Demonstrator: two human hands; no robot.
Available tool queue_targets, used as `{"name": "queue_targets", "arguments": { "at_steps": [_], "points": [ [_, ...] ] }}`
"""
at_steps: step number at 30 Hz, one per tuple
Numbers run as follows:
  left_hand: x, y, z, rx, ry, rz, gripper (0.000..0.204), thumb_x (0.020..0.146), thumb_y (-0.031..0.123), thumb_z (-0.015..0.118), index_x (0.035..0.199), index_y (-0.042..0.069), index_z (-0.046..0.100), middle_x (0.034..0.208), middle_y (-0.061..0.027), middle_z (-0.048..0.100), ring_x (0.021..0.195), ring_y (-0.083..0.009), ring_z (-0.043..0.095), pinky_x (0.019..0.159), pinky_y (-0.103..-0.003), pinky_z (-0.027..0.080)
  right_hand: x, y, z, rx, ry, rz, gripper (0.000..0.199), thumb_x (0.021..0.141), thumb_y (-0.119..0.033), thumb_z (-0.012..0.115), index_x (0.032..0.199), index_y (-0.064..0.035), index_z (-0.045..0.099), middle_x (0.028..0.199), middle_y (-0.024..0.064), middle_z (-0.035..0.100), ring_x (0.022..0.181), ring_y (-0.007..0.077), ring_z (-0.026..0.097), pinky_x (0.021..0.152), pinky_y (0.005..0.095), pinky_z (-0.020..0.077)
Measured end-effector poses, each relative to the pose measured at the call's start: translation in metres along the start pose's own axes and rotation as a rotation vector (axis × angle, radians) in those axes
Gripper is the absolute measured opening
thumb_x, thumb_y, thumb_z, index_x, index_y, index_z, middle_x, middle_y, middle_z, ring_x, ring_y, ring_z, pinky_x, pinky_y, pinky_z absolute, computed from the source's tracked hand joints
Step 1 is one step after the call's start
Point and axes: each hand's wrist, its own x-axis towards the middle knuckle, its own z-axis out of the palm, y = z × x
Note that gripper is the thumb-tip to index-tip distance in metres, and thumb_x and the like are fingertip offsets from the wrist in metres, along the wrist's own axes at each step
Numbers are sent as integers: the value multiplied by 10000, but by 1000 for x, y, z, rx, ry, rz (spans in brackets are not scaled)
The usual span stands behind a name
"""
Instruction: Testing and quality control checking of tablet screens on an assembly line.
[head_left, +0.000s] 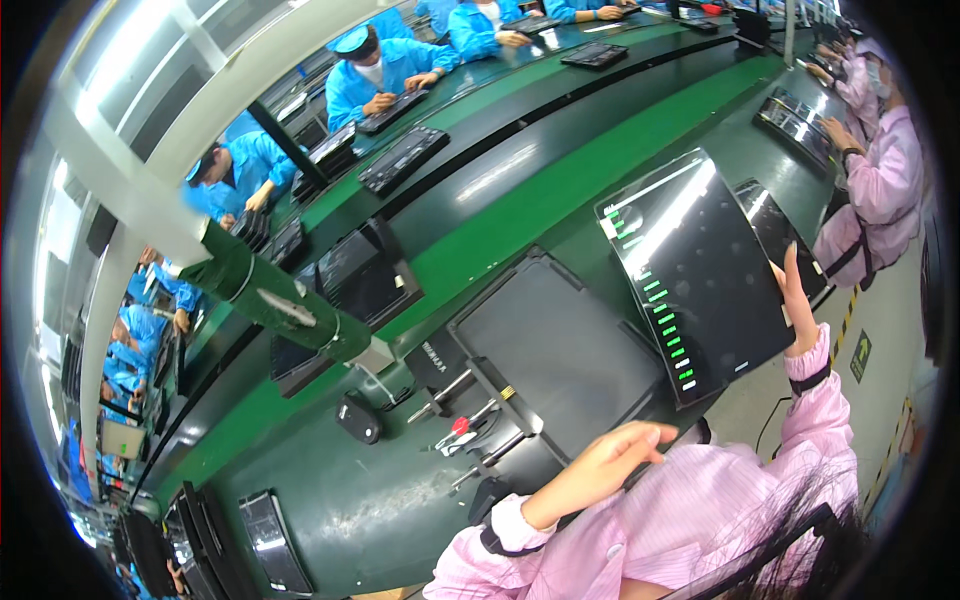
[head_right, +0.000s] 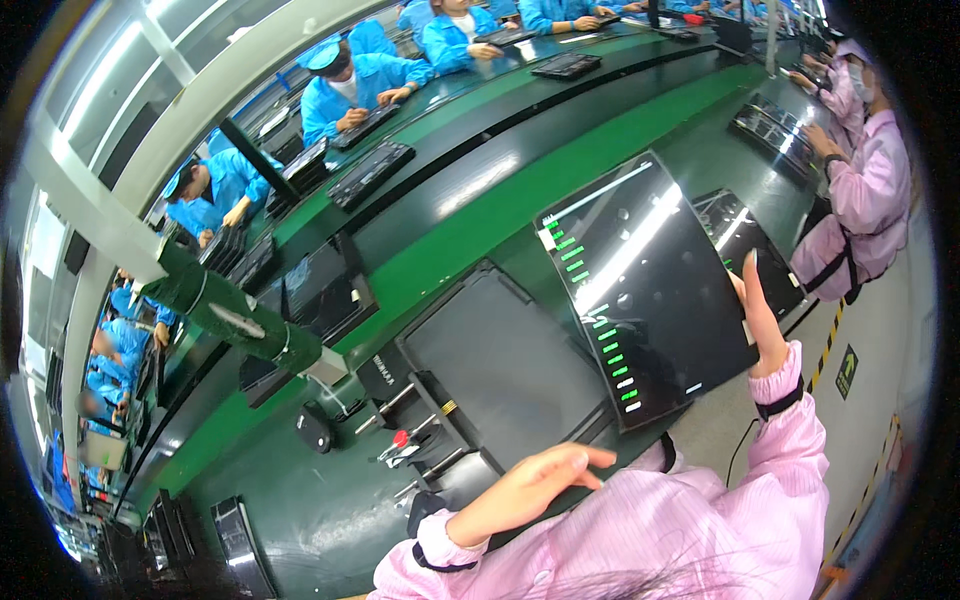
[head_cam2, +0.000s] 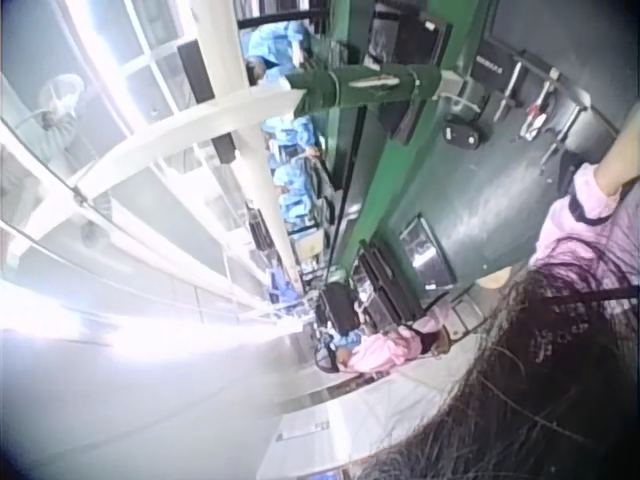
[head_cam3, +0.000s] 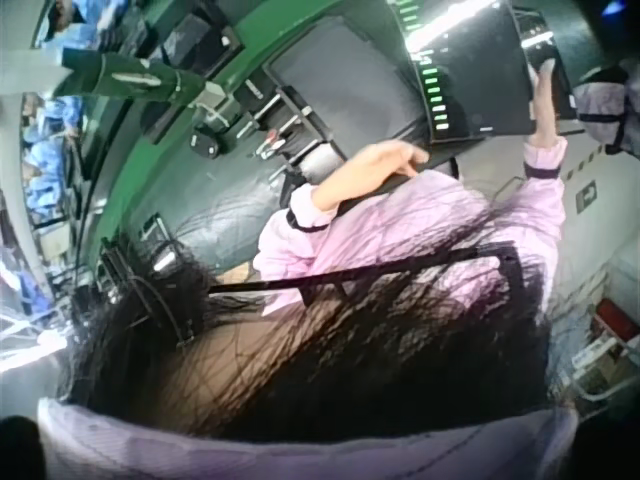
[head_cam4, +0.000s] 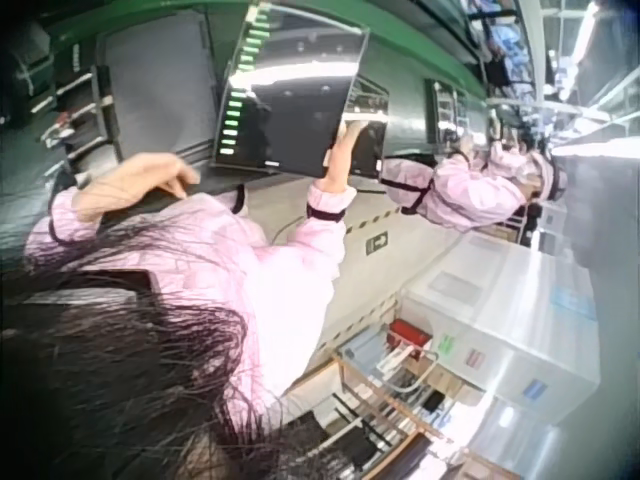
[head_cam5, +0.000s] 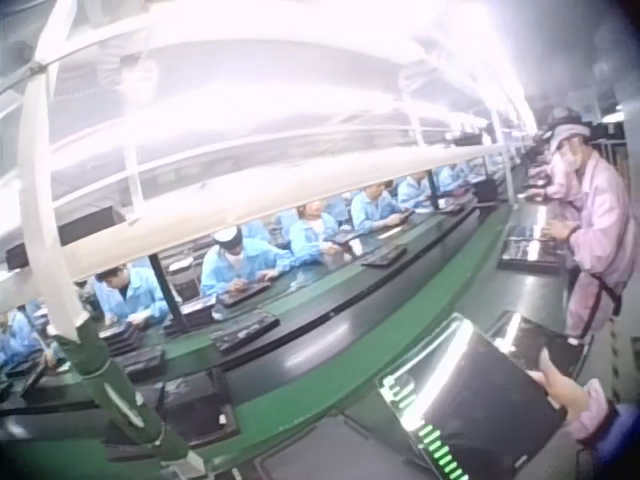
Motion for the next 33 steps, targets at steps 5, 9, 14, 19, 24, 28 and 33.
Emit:
{"name": "queue_targets", "arguments": {
  "at_steps": [5, 9, 14, 19, 24, 28, 33],
  "points": [
    [-19, 16, -7, 319, 405, 200, 265, 946, 162, 398, 1070, 1, 568, 1042, -65, 582, 902, -137, 558, 840, -265, 413, 16, -5, -35, -122, 136, 201, 709, 854, -632, 336, 1140, -14, 535, 921, 33, 641, 722, 96, 607, 674, 213, 494],
    [-23, 26, -22, 259, 600, 273, 293, 954, 168, 356, 1021, -24, 567, 1014, -96, 599, 903, -152, 561, 859, -288, 407, 31, 0, -79, -333, 240, 296, 726, 873, -621, 299, 1212, -7, 488, 1080, 79, 593, 904, 132, 586, 810, 248, 452],
    [-32, 25, -35, 215, 603, 226, 258, 953, 151, 379, 1047, 3, 568, 1010, -50, 587, 914, -109, 526, 812, -238, 391, 42, 3, -81, -817, 297, 78, 719, 886, -599, 289, 1290, -19, 418, 1266, 93, 475, 1087, 178, 497, 933, 320, 382],
    [-37, 24, -40, 297, 773, 281, 286, 936, 137, 359, 951, -45, 579, 965, -123, 613, 853, -176, 567, 823, -299, 423, 35, -21, -94, -1028, 414, -634, 285, 935, -223, 425, 1075, -22, 570, 918, 68, 625, 739, 93, 516, 669, 232, 422],
    [-51, 14, -55, 252, 942, 465, 300, 921, 211, 420, 884, -48, 567, 876, -127, 594, 807, -186, 570, 780, -297, 440, -32, -20, -69, -1533, 638, -314, 331, 807, -326, 591, 778, 2, 619, 513, 94, 498, 457, 169, 485, 471, 302, 371],
    [-63, 2, -66, 277, 1073, 592, 285, 927, 198, 403, 830, -25, 551, 838, -129, 582, 760, -180, 549, 714, -294, 435, -67, -16, -91, -1626, 681, -109, 487, 755, -441, 617, 813, 42, 623, 546, 155, 536, 539, 270, 566, 526, 355, 425],
    [-92, 0, -71, 669, 1356, 485, 134, 829, -23, 445, 844, -9, 577, 821, -104, 559, 717, -206, 543, 671, -297, 450, -71, -2, -119, -1574, 352, -20, 837, 675, -496, 695, 1191, 108, 433, 522, 151, 483, 486, 252, 508, 502, 361, 407]
  ]
}}
